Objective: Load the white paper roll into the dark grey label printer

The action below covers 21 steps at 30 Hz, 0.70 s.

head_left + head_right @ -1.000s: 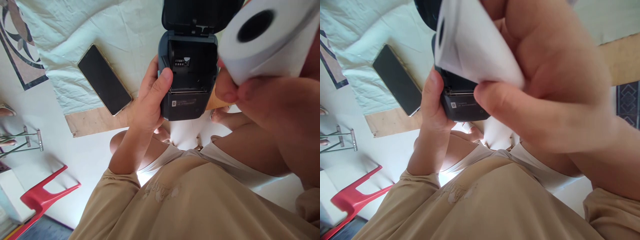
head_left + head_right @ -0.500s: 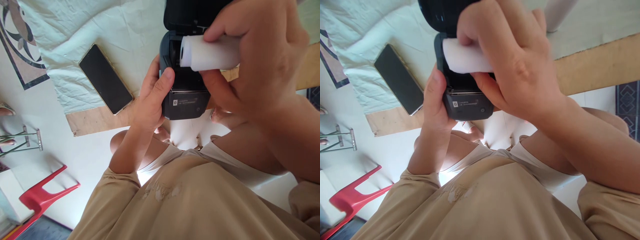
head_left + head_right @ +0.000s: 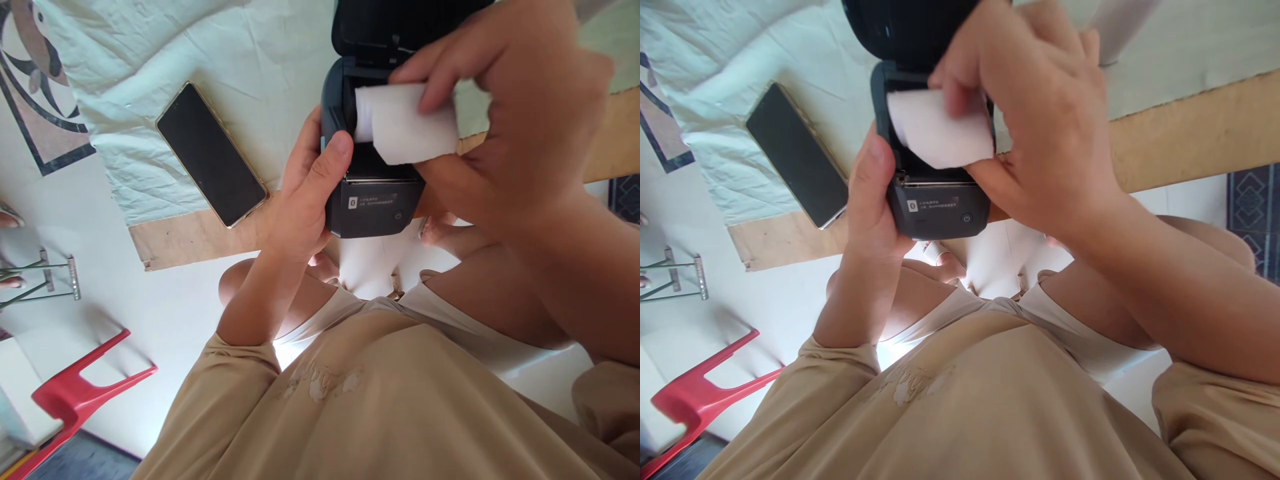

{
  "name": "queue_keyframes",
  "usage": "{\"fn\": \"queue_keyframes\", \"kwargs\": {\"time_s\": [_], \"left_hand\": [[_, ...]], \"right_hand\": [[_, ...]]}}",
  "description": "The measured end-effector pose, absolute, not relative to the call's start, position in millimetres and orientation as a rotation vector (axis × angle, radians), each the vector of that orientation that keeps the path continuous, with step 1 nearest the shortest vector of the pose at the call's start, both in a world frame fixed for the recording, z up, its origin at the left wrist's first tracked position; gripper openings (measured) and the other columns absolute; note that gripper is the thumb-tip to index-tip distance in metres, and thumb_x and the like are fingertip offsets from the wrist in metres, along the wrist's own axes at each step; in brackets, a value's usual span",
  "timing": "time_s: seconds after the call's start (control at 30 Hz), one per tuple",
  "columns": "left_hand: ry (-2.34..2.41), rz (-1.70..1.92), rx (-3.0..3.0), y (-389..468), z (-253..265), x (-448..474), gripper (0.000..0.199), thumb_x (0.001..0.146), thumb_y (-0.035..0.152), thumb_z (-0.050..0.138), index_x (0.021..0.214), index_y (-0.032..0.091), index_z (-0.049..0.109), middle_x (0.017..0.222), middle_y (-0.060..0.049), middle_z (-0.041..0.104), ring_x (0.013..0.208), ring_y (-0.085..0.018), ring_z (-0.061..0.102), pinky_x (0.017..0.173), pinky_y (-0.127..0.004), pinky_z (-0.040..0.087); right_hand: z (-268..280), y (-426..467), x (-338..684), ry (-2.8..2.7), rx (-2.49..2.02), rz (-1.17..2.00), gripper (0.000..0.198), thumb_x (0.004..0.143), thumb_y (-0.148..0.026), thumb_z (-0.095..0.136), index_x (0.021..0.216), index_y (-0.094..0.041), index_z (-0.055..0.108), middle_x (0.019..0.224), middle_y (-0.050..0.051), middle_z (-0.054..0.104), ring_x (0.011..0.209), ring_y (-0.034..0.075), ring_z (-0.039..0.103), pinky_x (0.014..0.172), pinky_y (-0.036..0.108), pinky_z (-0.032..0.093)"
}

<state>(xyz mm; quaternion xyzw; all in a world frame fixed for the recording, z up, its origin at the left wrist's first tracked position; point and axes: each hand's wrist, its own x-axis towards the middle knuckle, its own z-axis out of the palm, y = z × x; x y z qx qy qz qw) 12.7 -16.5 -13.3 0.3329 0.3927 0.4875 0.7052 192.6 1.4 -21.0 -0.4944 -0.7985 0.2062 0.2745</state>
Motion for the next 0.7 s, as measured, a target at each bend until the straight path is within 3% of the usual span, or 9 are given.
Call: {"fn": "queue_keyframes", "kwargs": {"time_s": [0.17, 0.37, 0.47, 0.57, 0.63, 0.7], "left_hand": [[0.899, 1.05, 0.774, -15.7, -13.4, 12.0, 0.031, 0.079, 0.046, 0.053, 0.1, 0.024, 0.052, 0.106, 0.003, 0.067, 0.105, -0.004, 0.065, 0.06, -0.012, 0.042], [0.897, 1.064, 0.82, -15.1, -18.4, 10.2, 0.027, 0.08, 0.045, 0.051, 0.097, 0.023, 0.053, 0.093, 0.003, 0.065, 0.096, -0.003, 0.064, 0.061, -0.013, 0.043], [0.908, 1.066, 0.84, -14.1, -19.1, 9.2, 0.028, 0.078, 0.047, 0.053, 0.095, 0.024, 0.053, 0.092, 0.001, 0.063, 0.091, -0.003, 0.063, 0.064, -0.013, 0.046], [0.949, 1.04, 0.889, -13.5, -21.4, 7.1, 0.038, 0.07, 0.053, 0.062, 0.094, 0.024, 0.053, 0.102, 0.001, 0.061, 0.088, -0.001, 0.059, 0.067, -0.012, 0.05], [0.956, 1.046, 0.939, -13.5, -24.4, 5.0, 0.045, 0.066, 0.054, 0.066, 0.097, 0.024, 0.053, 0.103, 0.001, 0.06, 0.087, 0.0, 0.057, 0.07, -0.01, 0.051], [0.953, 1.046, 0.978, -13.6, -27.5, 2.8, 0.048, 0.065, 0.05, 0.069, 0.102, 0.025, 0.051, 0.102, 0.001, 0.059, 0.087, 0.0, 0.056, 0.072, -0.009, 0.051]], "right_hand": [[-22.9, -8.4, 183.1, -2.182, -1.32, 0.531, 0.08, 0.083, -0.068, -0.003, 0.118, -0.016, 0.048, 0.091, 0.004, 0.046, 0.124, -0.019, 0.029, 0.112, -0.001, 0.034], [-25.1, -8.3, 183.4, -2.284, -1.165, 0.273, 0.083, 0.082, -0.071, -0.002, 0.104, -0.013, 0.054, 0.085, 0.005, 0.046, 0.119, -0.019, 0.029, 0.108, 0.002, 0.029], [-20.2, -2.7, 186.8, -2.374, -0.905, 0.003, 0.068, 0.077, -0.074, 0.023, 0.087, -0.017, 0.059, 0.086, -0.002, 0.049, 0.104, -0.02, 0.029, 0.1, 0.005, 0.023], [-15.8, 1.3, 186.8, -2.424, -0.828, -0.08, 0.035, 0.067, -0.06, 0.049, 0.07, -0.027, 0.059, 0.089, -0.018, 0.048, 0.096, -0.018, 0.024, 0.095, 0.005, 0.015], [-16.2, 2.9, 186.2, -2.476, -0.834, -0.113, 0.023, 0.066, -0.054, 0.049, 0.071, -0.034, 0.059, 0.091, -0.023, 0.046, 0.1, -0.017, 0.023, 0.097, 0.004, 0.011], [-18.6, 4.4, 187.8, -2.494, -0.843, -0.016, 0.025, 0.068, -0.057, 0.047, 0.075, -0.037, 0.059, 0.094, -0.024, 0.046, 0.103, -0.019, 0.025, 0.098, 0.003, 0.011]]}}
